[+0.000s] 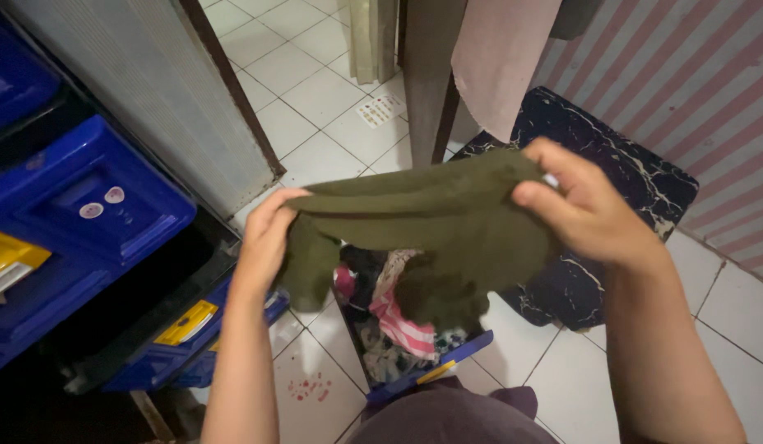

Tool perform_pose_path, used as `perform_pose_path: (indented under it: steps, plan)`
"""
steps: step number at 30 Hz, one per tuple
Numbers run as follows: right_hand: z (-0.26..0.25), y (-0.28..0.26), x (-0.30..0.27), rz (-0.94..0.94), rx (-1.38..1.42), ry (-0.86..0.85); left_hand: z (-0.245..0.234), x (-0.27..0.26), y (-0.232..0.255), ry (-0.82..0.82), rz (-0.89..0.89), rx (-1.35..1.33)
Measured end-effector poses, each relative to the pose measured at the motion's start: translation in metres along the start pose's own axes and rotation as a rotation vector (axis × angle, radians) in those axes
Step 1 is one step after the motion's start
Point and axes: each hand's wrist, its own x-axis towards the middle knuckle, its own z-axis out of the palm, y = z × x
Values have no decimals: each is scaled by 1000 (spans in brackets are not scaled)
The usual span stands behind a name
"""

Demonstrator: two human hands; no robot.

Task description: The person opens a drawer in a blue plastic storage unit and removes various pieces of clothing. They fold each item individually by hand, including a green shirt, a pink and white striped cloth, a patterned cloth, a pink dress, a pink sock, a yellow sock, a white sock, and a grey sock, placing the folded items onto a nearby stool.

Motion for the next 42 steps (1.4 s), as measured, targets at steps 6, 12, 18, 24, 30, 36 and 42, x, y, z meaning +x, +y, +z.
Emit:
perform_pose_path:
  steps: [6, 12, 18, 24, 30, 36, 42]
  plan:
    - [46, 1, -9, 20, 394, -323, 54, 30, -56, -197, 143, 373]
    - [63, -10, -24, 193, 632, -338, 138, -60, -174, -603, 340, 390]
    - [48, -5, -25, 251, 772, -167, 142, -158, -206, -548, -772, -332]
    - [35, 30, 16, 269, 666, 141, 137, -141, -142, -653, -692, -422]
    - [68, 125, 52, 701, -1065, -641, 166, -128, -122, -696, -653, -471]
    - [96, 167, -48, 354, -36, -744, 139, -169, -185, -659, -899, -480]
    - [144, 167, -133, 671, 305, -918, 78, -173, -233, -647, -1099, -488]
